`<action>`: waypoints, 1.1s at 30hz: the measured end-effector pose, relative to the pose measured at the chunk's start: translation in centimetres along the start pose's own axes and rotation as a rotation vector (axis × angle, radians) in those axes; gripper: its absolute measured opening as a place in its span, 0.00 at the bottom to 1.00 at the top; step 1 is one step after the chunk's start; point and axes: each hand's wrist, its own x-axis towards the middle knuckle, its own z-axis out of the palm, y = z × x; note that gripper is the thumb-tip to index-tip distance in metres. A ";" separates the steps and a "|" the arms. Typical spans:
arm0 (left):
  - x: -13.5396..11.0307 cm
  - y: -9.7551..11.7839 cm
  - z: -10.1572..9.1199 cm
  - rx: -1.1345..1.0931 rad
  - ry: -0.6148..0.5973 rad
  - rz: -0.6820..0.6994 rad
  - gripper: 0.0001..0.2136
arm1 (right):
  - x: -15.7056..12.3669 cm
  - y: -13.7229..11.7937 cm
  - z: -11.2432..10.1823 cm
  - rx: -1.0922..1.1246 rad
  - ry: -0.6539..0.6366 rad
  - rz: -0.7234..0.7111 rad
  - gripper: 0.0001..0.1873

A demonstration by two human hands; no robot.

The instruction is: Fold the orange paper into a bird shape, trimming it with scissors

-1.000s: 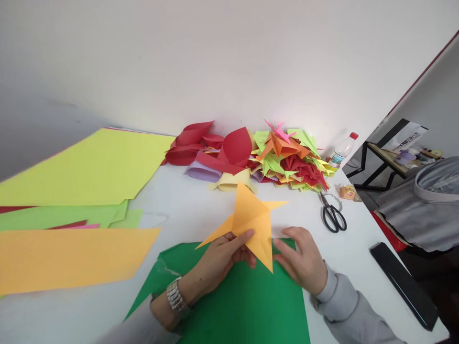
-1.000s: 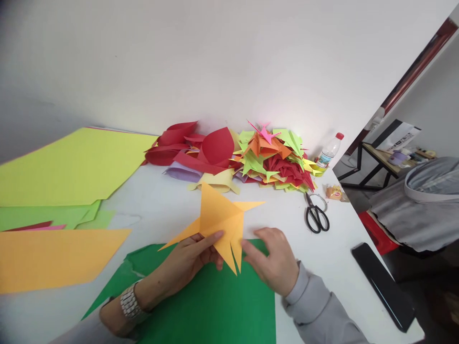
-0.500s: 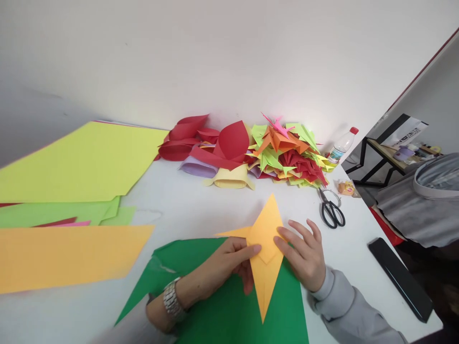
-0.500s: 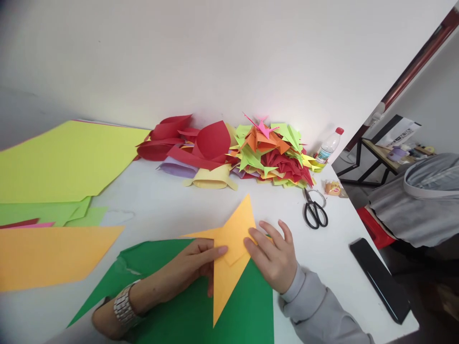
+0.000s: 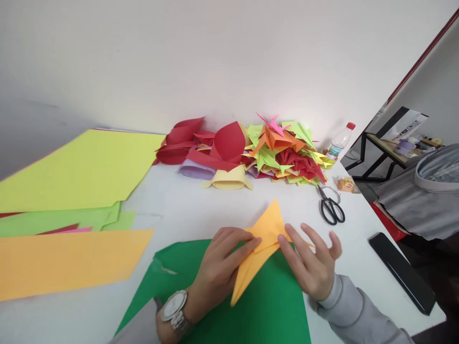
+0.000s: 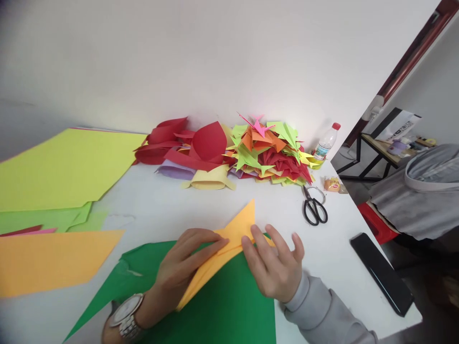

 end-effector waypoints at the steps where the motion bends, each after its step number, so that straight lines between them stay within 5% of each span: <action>1: 0.0 0.0 -0.1 -0.072 0.044 -0.098 0.10 | 0.0 -0.1 -0.1 -0.005 0.074 0.009 0.05; 5: 0.2 0.5 0.4 -0.439 0.203 -0.678 0.06 | -0.4 -0.3 -0.2 0.131 0.157 -0.122 0.06; 10: 0.8 1.3 1.8 -0.941 0.168 -1.123 0.14 | -1.0 0.1 0.9 0.205 -0.216 -0.246 0.14; 14: 0.9 1.3 2.0 -1.058 0.184 -1.252 0.17 | -1.0 0.9 1.7 0.226 -0.295 -0.175 0.18; 22: 0.3 1.6 2.1 -1.204 -0.030 -1.268 0.17 | -1.0 1.3 1.7 0.329 -0.235 -0.130 0.19; 25: 0.7 1.4 2.0 -1.209 0.066 -1.284 0.14 | -1.1 1.2 1.4 0.404 -0.284 -0.058 0.22; 30: 1.5 1.1 1.5 -1.265 0.295 -1.393 0.12 | -1.6 1.4 0.9 0.600 -0.190 0.417 0.25; 33: 1.6 1.4 1.6 -1.304 0.284 -1.460 0.10 | -2.0 1.6 1.3 0.585 -0.218 0.362 0.26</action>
